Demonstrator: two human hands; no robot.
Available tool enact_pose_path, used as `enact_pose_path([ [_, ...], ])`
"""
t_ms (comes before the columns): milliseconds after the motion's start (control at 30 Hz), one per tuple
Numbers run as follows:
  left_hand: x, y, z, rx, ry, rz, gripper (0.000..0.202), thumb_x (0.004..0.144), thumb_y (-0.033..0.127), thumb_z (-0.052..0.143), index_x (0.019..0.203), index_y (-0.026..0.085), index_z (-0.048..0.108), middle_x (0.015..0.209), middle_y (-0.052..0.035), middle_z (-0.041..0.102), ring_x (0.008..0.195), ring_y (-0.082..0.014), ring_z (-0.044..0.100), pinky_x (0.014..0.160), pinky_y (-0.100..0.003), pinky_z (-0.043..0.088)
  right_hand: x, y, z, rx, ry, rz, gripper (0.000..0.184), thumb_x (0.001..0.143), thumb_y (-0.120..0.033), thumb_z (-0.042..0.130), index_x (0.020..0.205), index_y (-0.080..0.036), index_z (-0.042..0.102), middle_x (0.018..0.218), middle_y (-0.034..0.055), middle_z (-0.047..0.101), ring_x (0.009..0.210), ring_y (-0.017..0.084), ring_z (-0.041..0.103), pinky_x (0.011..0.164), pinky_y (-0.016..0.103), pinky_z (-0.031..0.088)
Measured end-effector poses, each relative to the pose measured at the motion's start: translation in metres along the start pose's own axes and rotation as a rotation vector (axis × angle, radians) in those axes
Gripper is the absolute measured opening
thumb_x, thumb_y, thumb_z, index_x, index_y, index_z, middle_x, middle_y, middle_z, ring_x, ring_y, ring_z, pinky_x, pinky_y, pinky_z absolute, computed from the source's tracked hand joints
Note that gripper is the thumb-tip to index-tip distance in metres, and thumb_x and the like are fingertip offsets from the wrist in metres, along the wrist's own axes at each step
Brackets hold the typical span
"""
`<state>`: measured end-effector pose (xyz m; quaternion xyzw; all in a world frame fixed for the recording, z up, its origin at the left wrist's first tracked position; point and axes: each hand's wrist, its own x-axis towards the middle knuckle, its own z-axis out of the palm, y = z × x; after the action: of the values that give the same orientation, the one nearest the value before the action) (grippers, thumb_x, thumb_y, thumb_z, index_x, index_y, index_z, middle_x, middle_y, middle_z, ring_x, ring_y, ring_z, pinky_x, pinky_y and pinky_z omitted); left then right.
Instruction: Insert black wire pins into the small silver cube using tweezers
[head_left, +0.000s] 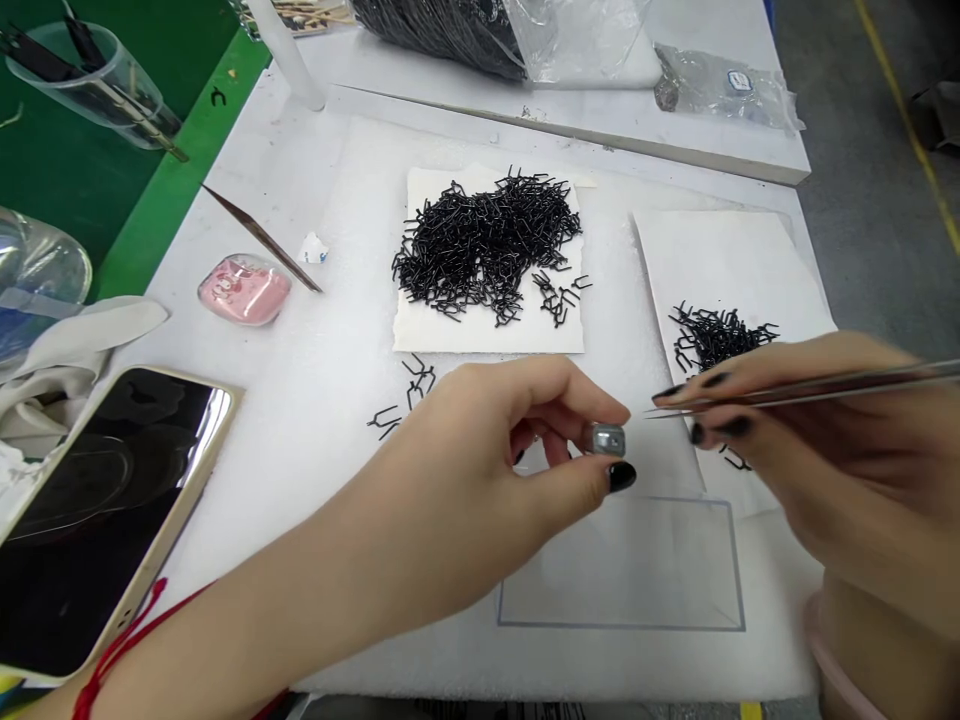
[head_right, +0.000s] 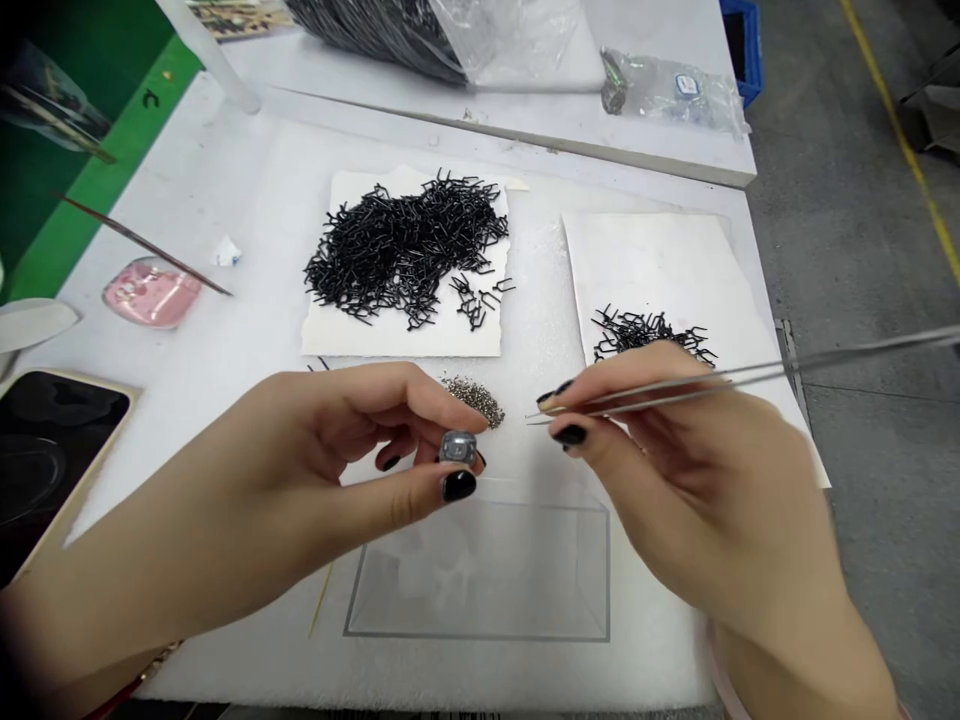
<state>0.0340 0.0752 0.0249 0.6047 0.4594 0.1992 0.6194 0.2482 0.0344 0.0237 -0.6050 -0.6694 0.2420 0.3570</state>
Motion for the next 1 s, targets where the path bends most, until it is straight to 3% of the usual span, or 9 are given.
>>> enact_pose_path([
  [100, 0.001, 0.0, -0.002, -0.027, 0.018, -0.032, 0.013, 0.078, 0.024, 0.07, 0.091, 0.028, 0.07, 0.074, 0.0063, 0.068, 0.064, -0.009, 0.06, 0.054, -0.018, 0.049, 0.007, 0.008, -0.001, -0.13, -0.125, 0.003, 0.008, 0.084, -0.022, 0.064, 0.082, -0.029, 0.068, 0.081, -0.0047, 0.071, 0.063, 0.014, 0.068, 0.052, 0.026, 0.052],
  [167, 0.001, 0.0, -0.002, -0.046, 0.037, -0.047, 0.013, 0.079, 0.024, 0.069, 0.092, 0.027, 0.07, 0.076, 0.0053, 0.069, 0.065, -0.0089, 0.06, 0.054, -0.017, 0.048, 0.01, 0.012, 0.0, -0.106, -0.125, 0.02, 0.006, 0.084, -0.023, 0.064, 0.083, -0.027, 0.067, 0.08, -0.0039, 0.072, 0.062, 0.015, 0.069, 0.049, 0.025, 0.054],
  [400, 0.001, 0.001, -0.002, -0.054, 0.193, -0.018, 0.018, 0.08, 0.026, 0.069, 0.098, 0.027, 0.066, 0.072, 0.0031, 0.064, 0.08, -0.0196, 0.069, 0.06, -0.024, 0.052, 0.013, 0.022, 0.007, -0.102, -0.236, -0.002, 0.013, 0.085, -0.015, 0.061, 0.089, -0.024, 0.069, 0.089, -0.0026, 0.071, 0.071, 0.016, 0.069, 0.058, 0.026, 0.054],
  [733, 0.001, -0.002, -0.004, -0.054, 0.174, -0.012, 0.018, 0.081, 0.025, 0.068, 0.098, 0.031, 0.066, 0.071, 0.0053, 0.062, 0.082, -0.0194, 0.069, 0.056, -0.023, 0.048, 0.015, 0.026, 0.007, -0.073, -0.224, -0.005, 0.016, 0.083, -0.01, 0.061, 0.087, -0.024, 0.069, 0.086, -0.0036, 0.071, 0.067, 0.014, 0.068, 0.057, 0.026, 0.052],
  [867, 0.002, -0.004, -0.002, -0.033, 0.101, -0.024, 0.014, 0.083, 0.027, 0.066, 0.097, 0.03, 0.066, 0.08, 0.0053, 0.067, 0.077, -0.0149, 0.065, 0.061, -0.026, 0.048, 0.011, 0.014, 0.005, -0.018, -0.149, 0.0, 0.016, 0.085, -0.012, 0.063, 0.085, -0.027, 0.069, 0.085, -0.0036, 0.07, 0.069, 0.014, 0.067, 0.056, 0.026, 0.053],
  [1000, 0.0, -0.001, 0.004, 0.059, -0.026, -0.045, 0.013, 0.082, 0.027, 0.065, 0.094, 0.029, 0.067, 0.089, 0.0056, 0.068, 0.081, -0.0134, 0.06, 0.067, -0.027, 0.048, -0.003, -0.01, 0.002, 0.235, 0.11, 0.048, 0.015, 0.085, -0.011, 0.067, 0.084, -0.026, 0.066, 0.082, 0.0, 0.067, 0.075, 0.016, 0.065, 0.056, 0.028, 0.052],
])
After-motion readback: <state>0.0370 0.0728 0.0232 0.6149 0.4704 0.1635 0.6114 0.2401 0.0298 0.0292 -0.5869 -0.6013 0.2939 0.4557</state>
